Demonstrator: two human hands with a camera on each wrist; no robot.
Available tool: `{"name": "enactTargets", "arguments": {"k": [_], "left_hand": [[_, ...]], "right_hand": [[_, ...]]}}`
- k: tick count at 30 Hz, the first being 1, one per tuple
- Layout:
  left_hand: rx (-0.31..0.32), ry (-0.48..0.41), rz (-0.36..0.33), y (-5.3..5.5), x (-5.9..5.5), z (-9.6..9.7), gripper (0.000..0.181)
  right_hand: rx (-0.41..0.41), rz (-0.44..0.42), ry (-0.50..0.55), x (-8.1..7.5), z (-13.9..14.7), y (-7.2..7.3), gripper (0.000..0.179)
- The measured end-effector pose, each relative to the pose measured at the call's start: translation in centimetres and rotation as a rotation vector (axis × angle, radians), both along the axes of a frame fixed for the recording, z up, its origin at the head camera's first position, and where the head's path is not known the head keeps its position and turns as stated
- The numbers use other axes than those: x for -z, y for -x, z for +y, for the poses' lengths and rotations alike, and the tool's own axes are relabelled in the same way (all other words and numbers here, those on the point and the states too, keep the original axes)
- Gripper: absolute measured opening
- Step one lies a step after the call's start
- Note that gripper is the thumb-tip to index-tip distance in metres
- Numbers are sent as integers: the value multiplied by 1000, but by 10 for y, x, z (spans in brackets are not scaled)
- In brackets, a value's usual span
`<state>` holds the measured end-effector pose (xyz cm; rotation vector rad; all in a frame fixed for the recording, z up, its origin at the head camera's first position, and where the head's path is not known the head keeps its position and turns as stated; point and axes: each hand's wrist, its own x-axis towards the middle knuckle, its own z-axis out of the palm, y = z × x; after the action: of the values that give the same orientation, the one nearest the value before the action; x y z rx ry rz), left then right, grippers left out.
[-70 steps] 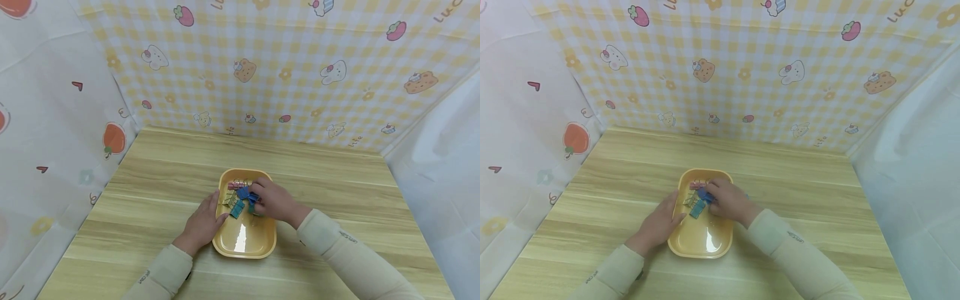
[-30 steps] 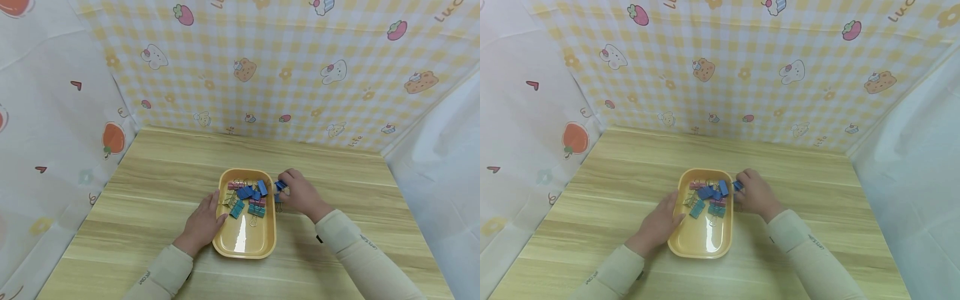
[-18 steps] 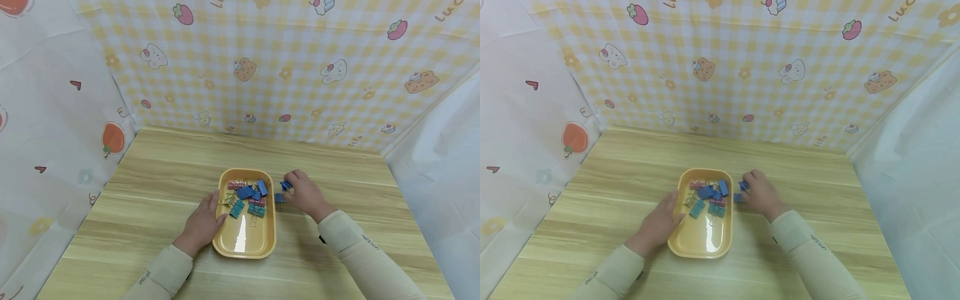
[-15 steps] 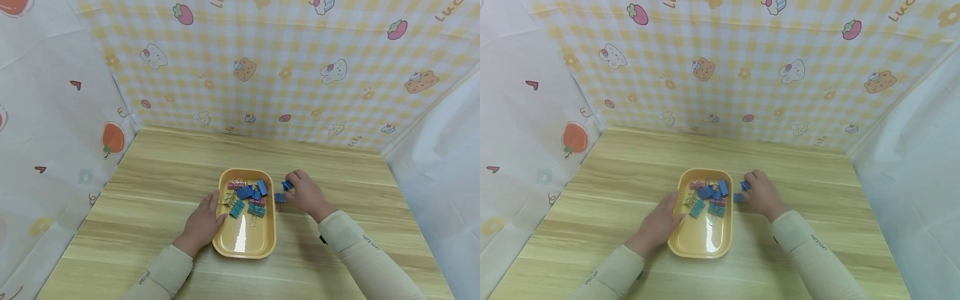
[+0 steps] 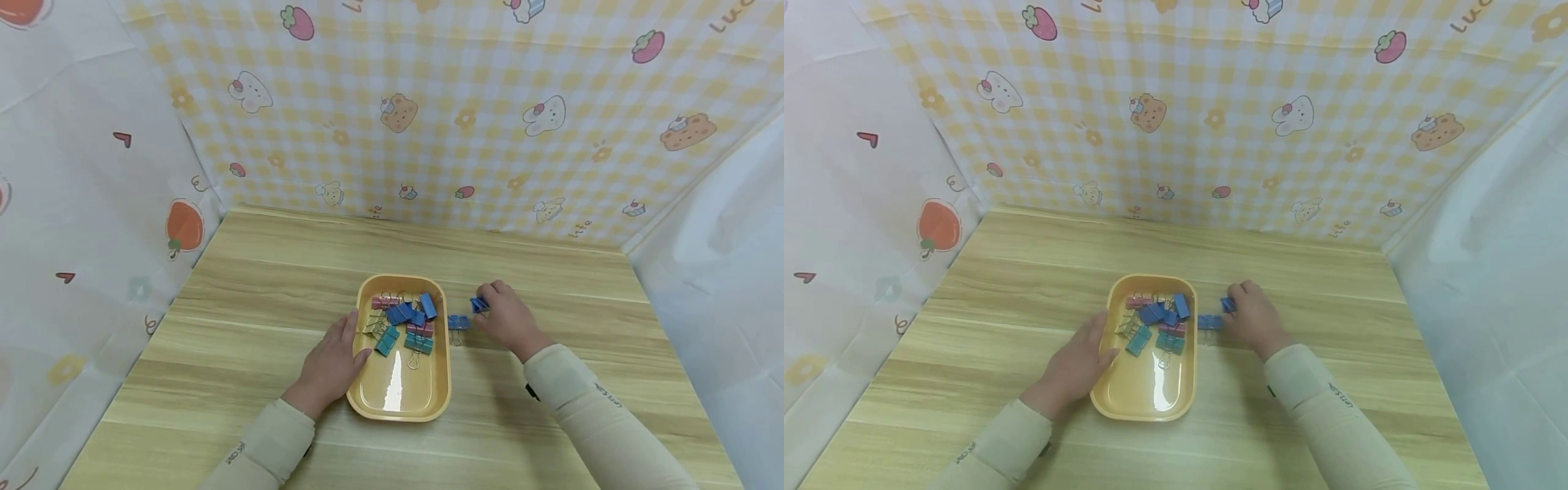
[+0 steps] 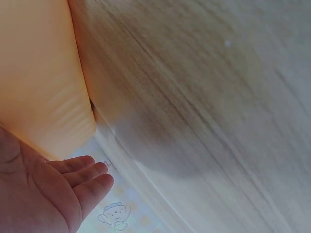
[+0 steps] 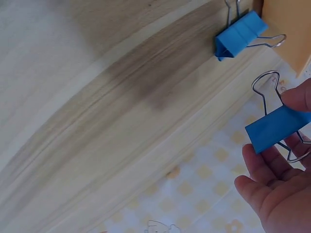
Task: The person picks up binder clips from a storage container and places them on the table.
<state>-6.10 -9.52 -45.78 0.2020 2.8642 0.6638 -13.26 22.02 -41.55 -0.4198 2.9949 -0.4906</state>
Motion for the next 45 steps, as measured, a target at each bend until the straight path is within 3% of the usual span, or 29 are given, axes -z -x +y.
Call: {"name": "enactTargets", "arguments": {"k": [33, 45], "left_hand": [[9, -26, 21, 0, 1, -1, 76], [1, -33, -4, -1, -4, 0, 76]], "right_hand": [[112, -189, -83, 29, 5, 7, 35], [138, -222, -116, 37, 1, 8, 34]]}}
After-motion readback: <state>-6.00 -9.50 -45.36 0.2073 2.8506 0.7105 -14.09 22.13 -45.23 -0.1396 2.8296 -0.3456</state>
